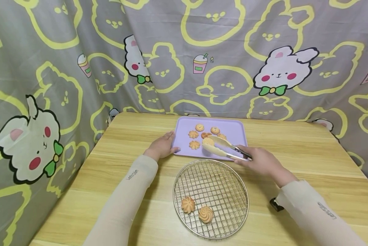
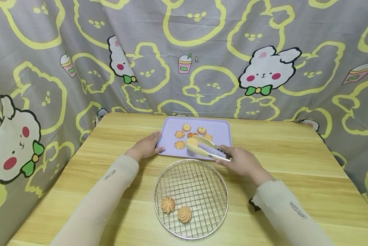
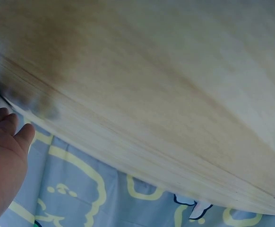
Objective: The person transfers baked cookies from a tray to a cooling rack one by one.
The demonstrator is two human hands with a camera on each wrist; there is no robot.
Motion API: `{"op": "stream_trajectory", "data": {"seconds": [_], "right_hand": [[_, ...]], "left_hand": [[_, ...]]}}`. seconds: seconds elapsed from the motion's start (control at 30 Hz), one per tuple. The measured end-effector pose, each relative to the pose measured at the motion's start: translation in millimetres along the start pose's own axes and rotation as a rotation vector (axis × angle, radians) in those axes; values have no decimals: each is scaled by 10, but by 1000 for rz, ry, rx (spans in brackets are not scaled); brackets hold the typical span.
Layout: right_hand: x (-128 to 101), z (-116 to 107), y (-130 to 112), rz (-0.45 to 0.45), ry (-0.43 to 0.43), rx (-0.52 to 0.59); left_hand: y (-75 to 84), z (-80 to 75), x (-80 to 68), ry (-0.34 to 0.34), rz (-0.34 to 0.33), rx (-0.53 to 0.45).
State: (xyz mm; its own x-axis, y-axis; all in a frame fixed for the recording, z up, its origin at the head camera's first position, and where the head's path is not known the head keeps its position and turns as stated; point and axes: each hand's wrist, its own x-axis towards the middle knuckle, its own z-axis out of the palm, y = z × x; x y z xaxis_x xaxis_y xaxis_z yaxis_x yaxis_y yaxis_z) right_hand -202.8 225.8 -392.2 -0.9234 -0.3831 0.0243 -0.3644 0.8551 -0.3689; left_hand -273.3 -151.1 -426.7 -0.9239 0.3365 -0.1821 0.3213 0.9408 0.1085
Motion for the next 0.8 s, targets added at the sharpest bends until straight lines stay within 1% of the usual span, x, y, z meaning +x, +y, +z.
{"op": "stream_trajectory", "data": {"seconds": [0.17, 0.53, 0.63, 0.8], "right_hand": [[-52, -16, 31, -15, 0, 5], [-171, -71, 73, -66, -24, 77], [-203, -77, 88, -95, -20, 85], [-264, -81, 138, -169, -2, 90]], "left_hand": [[2, -1, 2, 0, 0, -3], [-5, 10, 2, 8, 4, -2], [-3, 11, 5, 11, 10, 7], [0, 0, 6, 16, 22, 21]]}}
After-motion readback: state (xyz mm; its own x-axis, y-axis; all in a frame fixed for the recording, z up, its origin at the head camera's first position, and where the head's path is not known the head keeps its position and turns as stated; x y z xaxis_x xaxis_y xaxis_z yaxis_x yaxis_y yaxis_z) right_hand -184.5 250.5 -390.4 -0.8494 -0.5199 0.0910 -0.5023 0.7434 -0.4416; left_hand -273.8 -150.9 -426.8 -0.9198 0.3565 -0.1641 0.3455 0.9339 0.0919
